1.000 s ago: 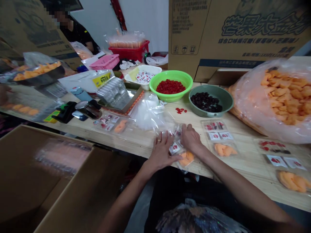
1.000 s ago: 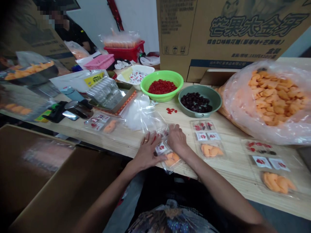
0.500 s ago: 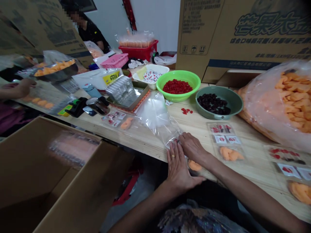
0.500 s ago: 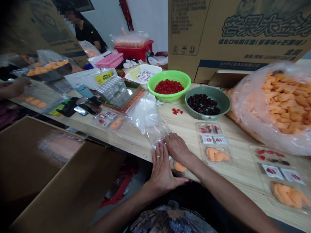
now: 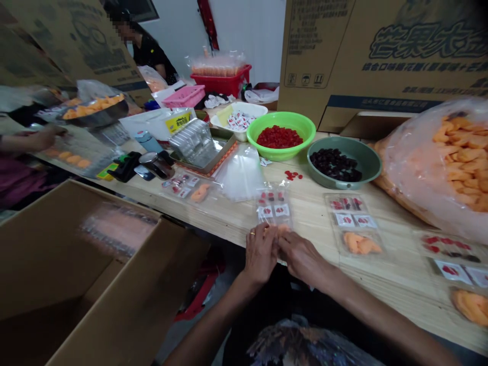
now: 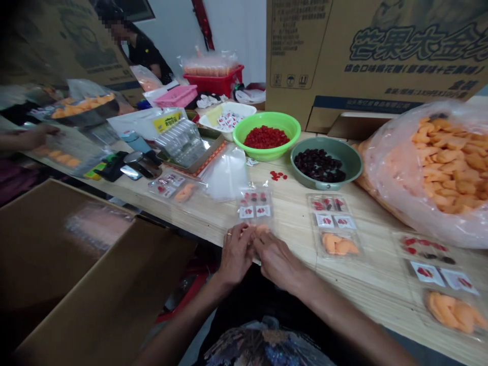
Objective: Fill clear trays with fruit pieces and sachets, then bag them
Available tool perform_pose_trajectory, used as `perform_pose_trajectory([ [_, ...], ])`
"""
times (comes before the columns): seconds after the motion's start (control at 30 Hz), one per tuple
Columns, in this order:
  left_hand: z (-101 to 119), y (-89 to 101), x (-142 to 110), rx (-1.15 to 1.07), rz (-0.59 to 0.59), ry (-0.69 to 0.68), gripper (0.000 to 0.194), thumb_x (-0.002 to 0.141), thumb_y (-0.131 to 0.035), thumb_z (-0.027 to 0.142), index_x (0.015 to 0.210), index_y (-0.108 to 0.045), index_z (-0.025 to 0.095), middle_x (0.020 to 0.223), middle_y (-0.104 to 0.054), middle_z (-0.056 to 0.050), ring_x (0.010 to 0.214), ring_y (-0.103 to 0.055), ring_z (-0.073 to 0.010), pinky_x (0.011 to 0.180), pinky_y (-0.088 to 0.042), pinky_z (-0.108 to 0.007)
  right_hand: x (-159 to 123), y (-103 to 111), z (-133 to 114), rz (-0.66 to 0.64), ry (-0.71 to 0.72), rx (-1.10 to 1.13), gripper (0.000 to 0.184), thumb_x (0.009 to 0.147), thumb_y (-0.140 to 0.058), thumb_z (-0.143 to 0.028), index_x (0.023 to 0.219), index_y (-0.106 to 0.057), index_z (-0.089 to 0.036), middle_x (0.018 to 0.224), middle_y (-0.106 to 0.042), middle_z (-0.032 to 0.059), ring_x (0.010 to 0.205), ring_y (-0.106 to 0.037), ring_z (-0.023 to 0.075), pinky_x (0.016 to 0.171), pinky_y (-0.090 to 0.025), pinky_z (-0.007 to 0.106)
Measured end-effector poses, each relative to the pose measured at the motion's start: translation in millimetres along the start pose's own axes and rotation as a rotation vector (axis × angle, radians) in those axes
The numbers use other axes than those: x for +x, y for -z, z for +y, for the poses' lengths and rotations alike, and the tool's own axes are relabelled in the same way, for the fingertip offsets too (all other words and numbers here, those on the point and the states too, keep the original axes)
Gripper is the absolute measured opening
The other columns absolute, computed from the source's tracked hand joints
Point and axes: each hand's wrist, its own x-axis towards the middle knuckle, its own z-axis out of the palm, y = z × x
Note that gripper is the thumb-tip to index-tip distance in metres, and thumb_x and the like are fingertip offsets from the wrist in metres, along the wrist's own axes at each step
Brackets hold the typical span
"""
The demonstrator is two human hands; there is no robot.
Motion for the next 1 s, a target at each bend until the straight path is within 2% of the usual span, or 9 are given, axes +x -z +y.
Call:
perform_pose_trajectory([
  [0.1,-9.9,-2.8,3.7,0.014,0.067,-0.057,0.041,0.090,-0.054,0.013,0.129,-0.062,0.022,0.123,-0.060,-0.013,0.107,-0.058,-0.0264,0.090,-0.049,-0.043,-6.0,0.3,-12.3,0.034,0.026,0.038,0.047,0.067,-0.047,0.005,0.109,-0.058,-0.013,0.115,-0.059,0.0139,0.110,-0.054,0.0269,0.098,-0.049,0.041],
  [0.23,-16.7,-8.3,7.2,-0.013,0.186,-0.212,0.043,0.098,-0.048,0.026,0.140,-0.054,0.024,0.142,-0.051,-0.017,0.132,-0.047,-0.0329,0.104,-0.042,-0.054,-5.4,8.5,-22.9,0.211,0.102,0.086,0.042,0.067,-0.045,0.006,0.102,-0.057,-0.016,0.110,-0.059,0.0127,0.111,-0.053,0.0258,0.099,-0.050,0.042],
  [0.3,-15.8,-4.6,11.1,-0.148,0.223,-0.324,0.043,0.101,-0.043,0.028,0.144,-0.051,0.023,0.144,-0.052,-0.016,0.138,-0.044,-0.0303,0.112,-0.036,-0.056,-0.8,14.8,-29.0,0.308,0.136,0.072,0.039,0.069,-0.044,0.006,0.097,-0.056,-0.017,0.104,-0.059,0.0108,0.105,-0.054,0.0247,0.094,-0.052,0.041],
  [0.47,-6.5,25.9,20.9,-0.516,0.394,-0.356,0.039,0.104,-0.037,0.030,0.137,-0.058,0.022,0.127,-0.067,-0.011,0.123,-0.060,-0.0210,0.108,-0.046,-0.043,20.0,36.1,-51.3,0.457,0.254,-0.027,0.026,0.078,-0.044,0.003,0.090,-0.055,-0.017,0.089,-0.055,0.0076,0.089,-0.052,0.0233,0.084,-0.052,0.040],
  [0.6,-15.1,53.0,25.9,-0.346,0.602,-0.314,0.035,0.102,-0.045,0.029,0.131,-0.064,0.024,0.121,-0.070,-0.009,0.118,-0.062,-0.0209,0.103,-0.049,-0.040,36.2,54.6,-68.5,0.515,0.375,-0.031,0.030,0.085,-0.044,0.002,0.106,-0.057,-0.014,0.096,-0.057,0.0102,0.095,-0.053,0.0239,0.084,-0.053,0.039],
  [0.7,-51.6,66.0,38.4,-0.103,0.807,-0.261,0.032,0.100,-0.050,0.022,0.126,-0.067,0.026,0.118,-0.072,-0.007,0.118,-0.061,-0.0202,0.101,-0.049,-0.038,40.4,61.6,-72.2,0.483,0.406,-0.015,0.045,0.087,-0.042,0.003,0.129,-0.052,-0.011,0.114,-0.056,0.0150,0.103,-0.052,0.0255,0.086,-0.053,0.040],
  [0.83,-132.1,80.0,70.0,0.115,1.024,-0.046,0.030,0.100,-0.047,0.017,0.114,-0.073,0.023,0.112,-0.074,-0.008,0.116,-0.061,-0.0212,0.103,-0.044,-0.040,30.7,58.3,-56.7,0.443,0.351,-0.005,0.046,0.088,-0.043,0.001,0.131,-0.051,-0.013,0.120,-0.054,0.0171,0.109,-0.052,0.0274,0.089,-0.053,0.043],
  [0.9,-170.5,86.6,85.6,0.178,1.032,0.138,0.033,0.100,-0.044,0.016,0.113,-0.073,0.020,0.114,-0.073,-0.010,0.115,-0.061,-0.0217,0.106,-0.041,-0.041,20.1,53.7,-39.2,0.446,0.297,-0.006,0.041,0.088,-0.044,-0.001,0.126,-0.055,-0.014,0.118,-0.055,0.0166,0.107,-0.055,0.0272,0.086,-0.053,0.042],
  [1.0,-210.2,90.9,101.6,0.227,0.937,0.364,0.034,0.096,-0.044,0.015,0.115,-0.072,0.018,0.117,-0.070,-0.011,0.114,-0.060,-0.0226,0.109,-0.037,-0.041,-2.1,48.0,-0.6,0.464,0.166,-0.061,0.033,0.090,-0.046,-0.007,0.120,-0.058,-0.017,0.113,-0.057,0.0147,0.101,-0.058,0.0264,0.082,-0.053,0.042],
])
